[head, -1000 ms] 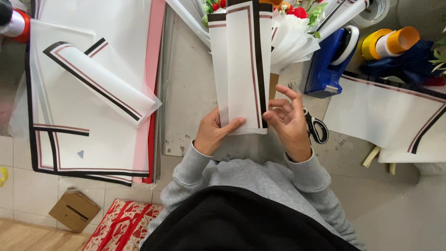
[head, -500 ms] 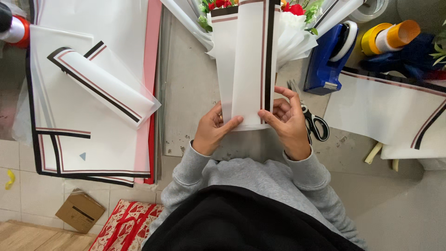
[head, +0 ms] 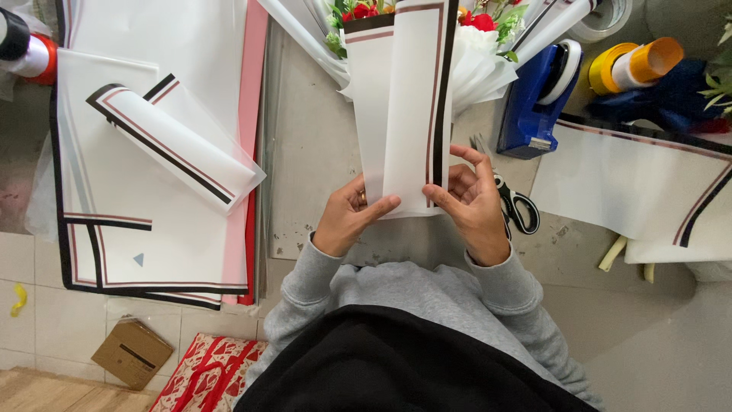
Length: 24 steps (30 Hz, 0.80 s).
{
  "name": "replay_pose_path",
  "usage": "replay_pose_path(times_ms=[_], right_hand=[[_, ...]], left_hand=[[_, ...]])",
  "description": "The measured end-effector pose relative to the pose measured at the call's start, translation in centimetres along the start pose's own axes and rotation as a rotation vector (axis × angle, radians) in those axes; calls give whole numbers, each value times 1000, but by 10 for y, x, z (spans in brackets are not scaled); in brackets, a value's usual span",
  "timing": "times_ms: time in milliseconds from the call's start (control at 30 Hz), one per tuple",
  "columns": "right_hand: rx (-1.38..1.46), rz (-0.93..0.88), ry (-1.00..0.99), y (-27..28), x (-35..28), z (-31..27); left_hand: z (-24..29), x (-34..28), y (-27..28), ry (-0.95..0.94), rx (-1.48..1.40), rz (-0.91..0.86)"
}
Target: The person prepares wrapping paper by folding and cutting sheets, then arranges the folded paper around a flower bouquet featuring a small teddy bear.
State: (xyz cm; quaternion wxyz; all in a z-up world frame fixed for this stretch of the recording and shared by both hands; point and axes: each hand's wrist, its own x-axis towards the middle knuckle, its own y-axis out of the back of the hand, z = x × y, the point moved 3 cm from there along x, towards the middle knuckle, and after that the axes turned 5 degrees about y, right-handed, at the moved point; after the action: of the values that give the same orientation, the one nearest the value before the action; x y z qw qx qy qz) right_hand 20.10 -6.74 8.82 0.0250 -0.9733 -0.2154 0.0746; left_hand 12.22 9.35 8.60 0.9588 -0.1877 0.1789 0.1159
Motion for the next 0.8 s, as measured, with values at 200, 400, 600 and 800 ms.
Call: replay_pose_path(times_ms=[200,400,600,800], right_hand=[[-2,-6,-3,-1,-1,-1],[6,11,-14,1,0,1],[12,13,-15,-1,-1,-1],[29,37,-2,2,0,1]], left_hand=[[-12,0,3,-3,-3,51],[-29,3,8,38,-21,106],[-25,3,3,56,-23,98],[-36,1,9,-75,-39,227]])
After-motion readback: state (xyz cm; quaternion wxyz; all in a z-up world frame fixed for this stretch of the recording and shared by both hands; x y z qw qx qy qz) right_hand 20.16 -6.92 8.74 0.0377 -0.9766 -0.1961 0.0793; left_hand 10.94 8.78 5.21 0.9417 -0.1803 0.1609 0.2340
